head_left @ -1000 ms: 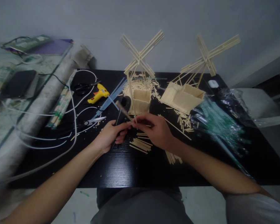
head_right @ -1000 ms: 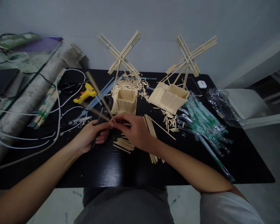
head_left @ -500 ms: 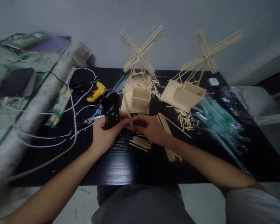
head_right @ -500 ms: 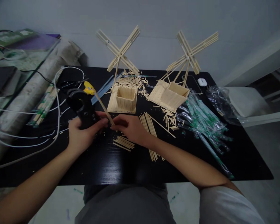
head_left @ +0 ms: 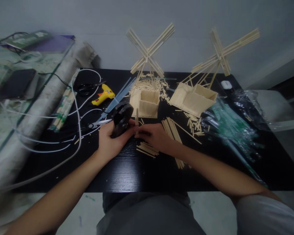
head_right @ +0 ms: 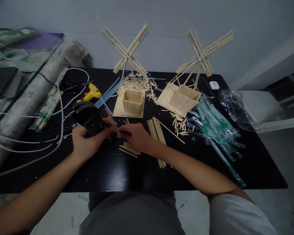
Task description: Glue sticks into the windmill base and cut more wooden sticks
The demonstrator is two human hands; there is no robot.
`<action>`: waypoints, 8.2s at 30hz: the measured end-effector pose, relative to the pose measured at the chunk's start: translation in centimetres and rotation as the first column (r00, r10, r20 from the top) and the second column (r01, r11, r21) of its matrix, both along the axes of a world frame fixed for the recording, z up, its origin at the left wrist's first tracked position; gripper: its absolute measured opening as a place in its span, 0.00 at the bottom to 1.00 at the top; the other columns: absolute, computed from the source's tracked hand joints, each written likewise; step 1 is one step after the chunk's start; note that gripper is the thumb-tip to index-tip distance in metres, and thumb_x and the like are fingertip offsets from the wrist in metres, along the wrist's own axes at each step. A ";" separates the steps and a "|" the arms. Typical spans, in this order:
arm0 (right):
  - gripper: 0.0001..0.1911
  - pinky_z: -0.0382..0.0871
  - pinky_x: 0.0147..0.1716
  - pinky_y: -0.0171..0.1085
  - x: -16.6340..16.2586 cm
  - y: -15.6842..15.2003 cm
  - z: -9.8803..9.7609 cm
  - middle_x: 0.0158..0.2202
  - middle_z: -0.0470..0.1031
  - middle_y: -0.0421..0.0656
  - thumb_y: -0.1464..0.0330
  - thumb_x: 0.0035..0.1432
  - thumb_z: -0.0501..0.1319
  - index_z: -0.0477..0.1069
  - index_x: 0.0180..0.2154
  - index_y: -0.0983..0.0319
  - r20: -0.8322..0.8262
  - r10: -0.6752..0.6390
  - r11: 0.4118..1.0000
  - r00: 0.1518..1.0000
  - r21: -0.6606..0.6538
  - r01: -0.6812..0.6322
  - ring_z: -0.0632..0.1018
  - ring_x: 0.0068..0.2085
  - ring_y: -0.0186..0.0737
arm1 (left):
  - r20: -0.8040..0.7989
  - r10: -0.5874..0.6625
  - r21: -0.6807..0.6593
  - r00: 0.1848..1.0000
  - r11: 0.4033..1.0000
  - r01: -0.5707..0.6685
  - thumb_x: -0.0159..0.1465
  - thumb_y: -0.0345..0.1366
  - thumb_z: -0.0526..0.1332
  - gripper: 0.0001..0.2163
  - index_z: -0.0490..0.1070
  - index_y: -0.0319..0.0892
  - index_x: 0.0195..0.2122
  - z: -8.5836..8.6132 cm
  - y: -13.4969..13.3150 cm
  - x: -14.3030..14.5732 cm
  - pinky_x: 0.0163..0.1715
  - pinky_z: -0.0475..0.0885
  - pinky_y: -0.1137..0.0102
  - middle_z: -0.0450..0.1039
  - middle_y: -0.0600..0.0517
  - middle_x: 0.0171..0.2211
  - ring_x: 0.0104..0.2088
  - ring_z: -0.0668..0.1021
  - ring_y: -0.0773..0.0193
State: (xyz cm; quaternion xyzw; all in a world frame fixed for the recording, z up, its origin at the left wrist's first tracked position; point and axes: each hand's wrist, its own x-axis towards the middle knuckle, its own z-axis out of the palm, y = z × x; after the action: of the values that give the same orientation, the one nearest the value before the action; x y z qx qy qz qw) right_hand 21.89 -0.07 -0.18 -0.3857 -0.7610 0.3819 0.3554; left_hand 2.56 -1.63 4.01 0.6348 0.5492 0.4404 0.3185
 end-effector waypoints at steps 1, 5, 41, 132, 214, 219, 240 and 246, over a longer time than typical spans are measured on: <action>0.03 0.71 0.40 0.34 0.0 0.0 0.0 0.34 0.83 0.41 0.72 0.62 0.68 0.82 0.38 0.61 0.011 0.005 1.000 1.000 0.023 -0.005 0.81 0.34 0.37 | 0.000 0.003 0.007 1.000 1.000 -0.003 0.57 0.45 0.72 0.11 0.82 0.45 0.36 0.0 0.0 -0.1 0.45 0.77 0.66 0.83 0.54 0.34 0.36 0.82 0.60; 0.03 0.70 0.39 0.35 -0.1 0.0 -0.2 0.33 0.83 0.42 0.70 0.64 0.67 0.81 0.38 0.62 0.064 0.015 0.996 0.998 0.088 -0.020 0.80 0.34 0.38 | 0.052 0.026 -0.044 0.998 0.999 -0.024 0.56 0.46 0.73 0.12 0.81 0.44 0.35 0.2 -0.1 0.0 0.39 0.78 0.67 0.83 0.52 0.36 0.33 0.82 0.61; 0.04 0.72 0.34 0.30 -0.3 -0.2 1.3 0.34 0.85 0.41 0.70 0.64 0.68 0.82 0.40 0.63 -0.015 -0.018 0.964 1.000 0.264 0.021 0.81 0.30 0.33 | 0.372 -0.103 -0.137 0.923 0.977 0.164 0.57 0.38 0.74 0.08 0.79 0.41 0.31 0.2 0.5 -0.4 0.25 0.75 0.69 0.82 0.50 0.32 0.23 0.79 0.65; 0.11 0.68 0.33 0.32 -0.5 -0.7 0.7 0.31 0.83 0.43 0.66 0.70 0.61 0.81 0.43 0.64 0.115 0.016 0.955 0.993 0.292 -0.049 0.78 0.28 0.34 | 0.181 -0.141 0.092 0.973 0.988 0.126 0.56 0.41 0.74 0.10 0.80 0.44 0.35 -0.2 0.4 -1.4 0.48 0.80 0.57 0.84 0.49 0.37 0.39 0.85 0.55; 0.07 0.73 0.32 0.31 -1.0 -1.7 3.5 0.32 0.85 0.43 0.69 0.66 0.66 0.82 0.41 0.65 -0.045 -0.114 0.914 0.992 0.388 0.123 0.81 0.28 0.33 | 0.189 -0.204 0.016 0.961 0.979 0.205 0.58 0.40 0.72 0.07 0.77 0.44 0.30 2.1 0.5 -1.1 0.45 0.80 0.61 0.84 0.51 0.35 0.37 0.85 0.57; 0.06 0.72 0.31 0.30 -1.0 -1.6 3.6 0.32 0.85 0.44 0.71 0.65 0.67 0.81 0.39 0.68 -0.053 -0.112 0.895 0.992 0.428 0.124 0.81 0.28 0.33 | 0.169 -0.204 0.035 0.964 0.979 0.201 0.58 0.39 0.72 0.06 0.79 0.43 0.33 1.9 0.4 -1.0 0.44 0.80 0.63 0.84 0.52 0.36 0.37 0.84 0.58; 0.05 0.79 0.38 0.33 -1.3 -1.7 3.3 0.37 0.86 0.44 0.70 0.65 0.67 0.81 0.40 0.64 -0.101 -0.097 0.911 0.990 0.391 0.130 0.85 0.35 0.36 | -0.922 -0.056 0.048 0.383 0.966 0.255 0.68 0.38 0.54 0.21 0.65 0.39 0.62 7.9 0.0 -7.2 0.52 0.72 0.52 0.73 0.37 0.52 0.51 0.76 0.44; 0.09 0.76 0.34 0.32 -1.0 -1.6 3.1 0.32 0.85 0.44 0.67 0.68 0.64 0.81 0.40 0.64 -0.058 -0.116 0.882 0.992 0.453 0.130 0.82 0.30 0.35 | -0.960 -0.048 0.054 0.277 0.935 0.351 0.65 0.36 0.56 0.22 0.69 0.40 0.60 8.0 0.1 -6.4 0.52 0.72 0.50 0.74 0.37 0.50 0.50 0.76 0.41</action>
State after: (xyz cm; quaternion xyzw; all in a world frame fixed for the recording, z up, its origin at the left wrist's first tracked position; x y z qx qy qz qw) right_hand 20.84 -1.65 2.90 -0.3336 -0.7980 0.1749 0.4704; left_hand -3.84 -1.50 12.01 0.8700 0.4833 0.0046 -0.0976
